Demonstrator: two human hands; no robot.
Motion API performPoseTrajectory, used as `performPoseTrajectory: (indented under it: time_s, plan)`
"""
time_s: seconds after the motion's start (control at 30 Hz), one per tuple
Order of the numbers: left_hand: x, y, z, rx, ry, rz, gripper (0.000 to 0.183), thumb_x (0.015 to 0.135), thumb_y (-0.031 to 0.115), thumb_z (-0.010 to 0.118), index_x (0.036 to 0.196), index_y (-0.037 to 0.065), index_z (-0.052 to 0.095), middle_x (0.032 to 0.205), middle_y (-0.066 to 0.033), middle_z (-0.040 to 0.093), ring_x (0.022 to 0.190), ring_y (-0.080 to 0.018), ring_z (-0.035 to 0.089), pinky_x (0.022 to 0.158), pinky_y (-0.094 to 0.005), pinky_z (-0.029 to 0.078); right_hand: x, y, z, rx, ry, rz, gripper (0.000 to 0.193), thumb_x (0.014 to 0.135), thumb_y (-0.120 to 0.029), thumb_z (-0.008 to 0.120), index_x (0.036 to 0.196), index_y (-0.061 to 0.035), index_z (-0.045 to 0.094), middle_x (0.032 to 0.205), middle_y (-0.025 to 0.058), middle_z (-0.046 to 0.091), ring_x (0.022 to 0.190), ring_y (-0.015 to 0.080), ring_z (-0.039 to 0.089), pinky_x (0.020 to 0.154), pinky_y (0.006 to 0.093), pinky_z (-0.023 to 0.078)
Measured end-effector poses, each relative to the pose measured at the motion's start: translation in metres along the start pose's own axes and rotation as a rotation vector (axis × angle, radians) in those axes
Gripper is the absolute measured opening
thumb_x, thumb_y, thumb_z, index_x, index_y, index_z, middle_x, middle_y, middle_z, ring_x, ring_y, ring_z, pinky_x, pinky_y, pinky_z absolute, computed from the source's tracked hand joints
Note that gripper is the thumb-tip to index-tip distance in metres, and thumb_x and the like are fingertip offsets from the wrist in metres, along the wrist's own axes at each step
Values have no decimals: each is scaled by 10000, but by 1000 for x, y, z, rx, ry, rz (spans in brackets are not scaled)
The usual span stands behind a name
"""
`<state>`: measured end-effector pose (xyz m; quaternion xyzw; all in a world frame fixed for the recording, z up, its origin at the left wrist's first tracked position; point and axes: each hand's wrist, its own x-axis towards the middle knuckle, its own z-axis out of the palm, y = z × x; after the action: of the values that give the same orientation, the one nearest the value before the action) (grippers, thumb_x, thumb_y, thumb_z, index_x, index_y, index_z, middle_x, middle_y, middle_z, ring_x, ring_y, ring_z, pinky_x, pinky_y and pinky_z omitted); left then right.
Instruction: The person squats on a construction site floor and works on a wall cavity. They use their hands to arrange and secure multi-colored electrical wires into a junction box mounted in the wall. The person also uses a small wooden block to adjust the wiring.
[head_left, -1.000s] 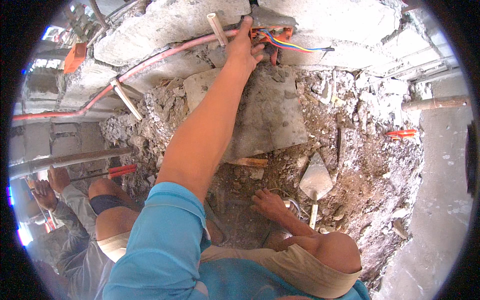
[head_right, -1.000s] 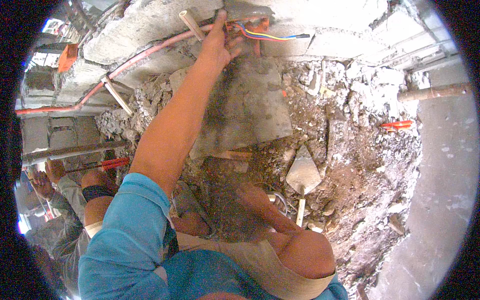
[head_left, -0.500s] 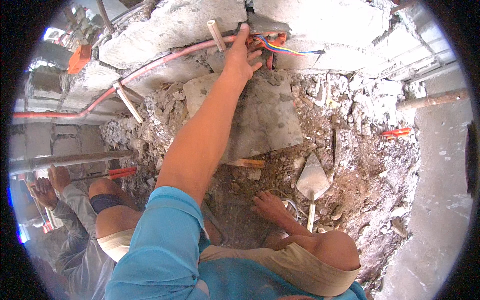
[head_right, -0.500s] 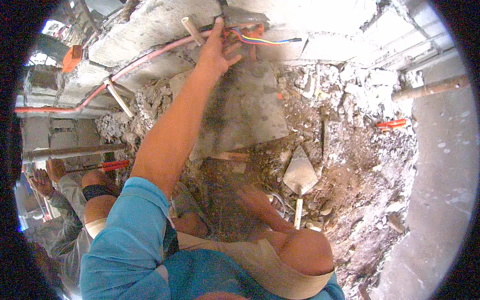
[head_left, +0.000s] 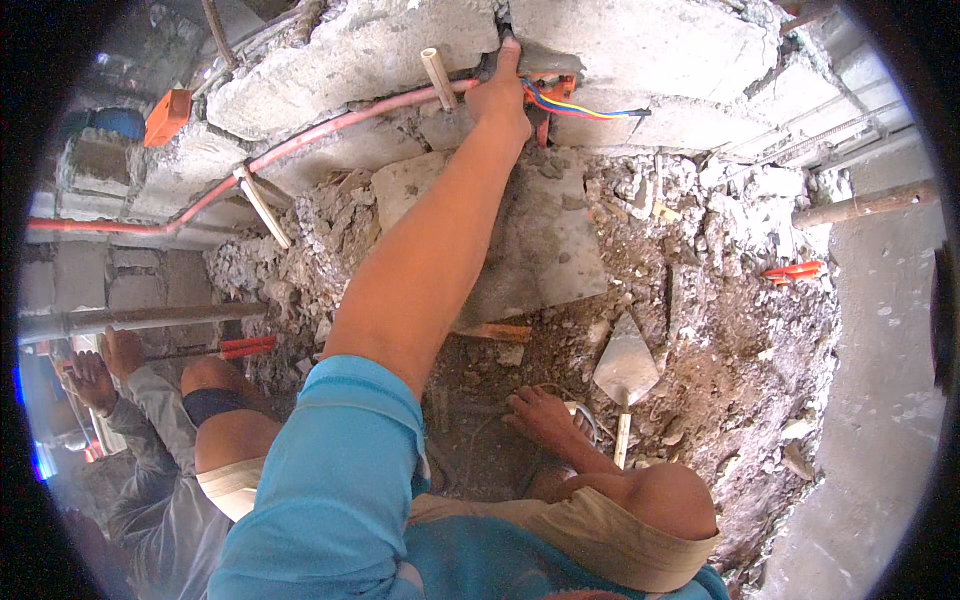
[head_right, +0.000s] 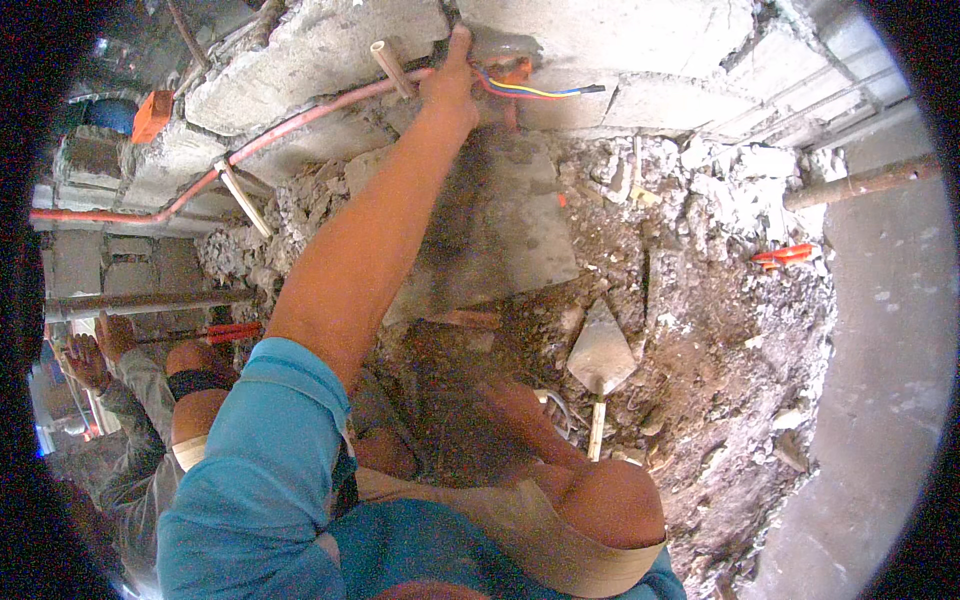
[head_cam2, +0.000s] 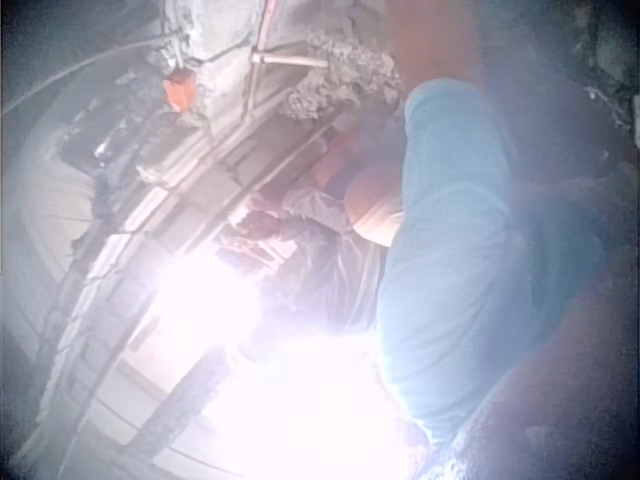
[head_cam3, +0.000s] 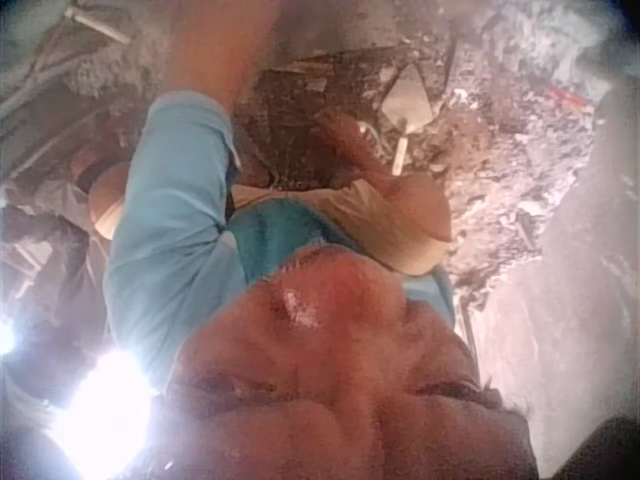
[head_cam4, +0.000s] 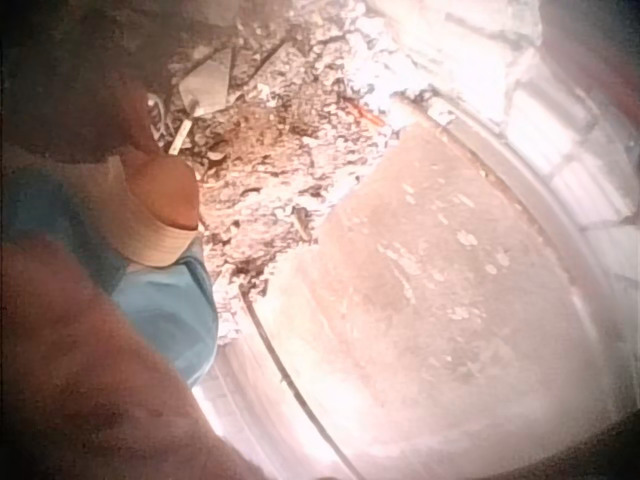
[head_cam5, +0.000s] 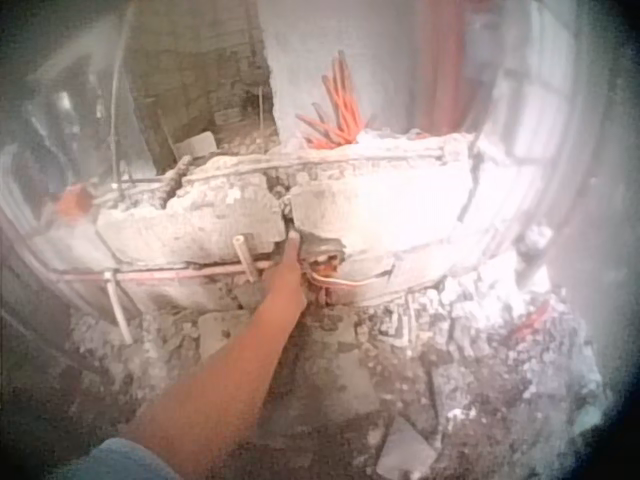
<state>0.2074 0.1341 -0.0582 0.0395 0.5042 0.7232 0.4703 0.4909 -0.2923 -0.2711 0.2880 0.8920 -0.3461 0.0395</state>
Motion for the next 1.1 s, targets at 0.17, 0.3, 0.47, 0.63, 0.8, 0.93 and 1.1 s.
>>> performPoseTrajectory:
  time_s: [0.17,0.3,0.47,0.63,0.8,0.93,1.1]
  plan:
    - [30,-8,5,181,64,28,1138,802,539,937,1592,-57,376,1490,-212,586,1261,-355,637,1027,-464,546,-3,-5,-9,7,33,17,431,993,-417,716,1268,-92,646,1190,168,640,1121,398,670,884,506,600]
    - [93,39,-71,535,-147,316,1008,826,606,893,1504,-16,481,1314,-170,661,1099,-321,669,933,-471,561,27,-31,-1,65,114,-149,409,983,-394,727,1247,-91,654,1163,171,644,1105,404,673,886,513,596]
    - [21,9,-25,200,-157,-75,896,852,606,876,1398,-11,522,1170,-142,671,932,-271,647,784,-461,530,2,-7,-4,30,103,-35,421,964,-377,745,1249,-79,659,1154,170,645,1094,400,672,885,518,594]
    - [15,17,-13,126,-49,11,920,853,588,887,1344,-100,522,1164,-162,673,904,-264,679,773,-412,557,11,-9,-6,41,41,-33,427,958,-368,749,1249,-72,652,1168,167,637,1119,391,658,886,518,584]
    - [-2,18,-41,229,-133,-61,780,908,588,831,1377,23,569,1205,-145,658,933,-268,691,753,-398,570,8,-7,-6,36,29,-14,430,968,-365,742,1265,-71,643,1176,168,631,1123,388,649,897,508,579]
    - [-30,16,-70,274,-108,-44,591,970,568,763,1295,88,646,1113,-107,707,875,-226,719,678,-346,571,6,-7,-9,14,179,-116,421,969,-357,742,1266,-70,660,1190,154,635,1142,374,635,919,497,575]
    - [-38,9,-71,279,-168,-137,483,1043,513,695,1289,99,659,1119,-87,723,865,-217,727,691,-321,588,0,-6,-21,-17,196,-122,393,938,-332,765,1227,-77,693,1185,130,645,1167,354,619,924,490,570]
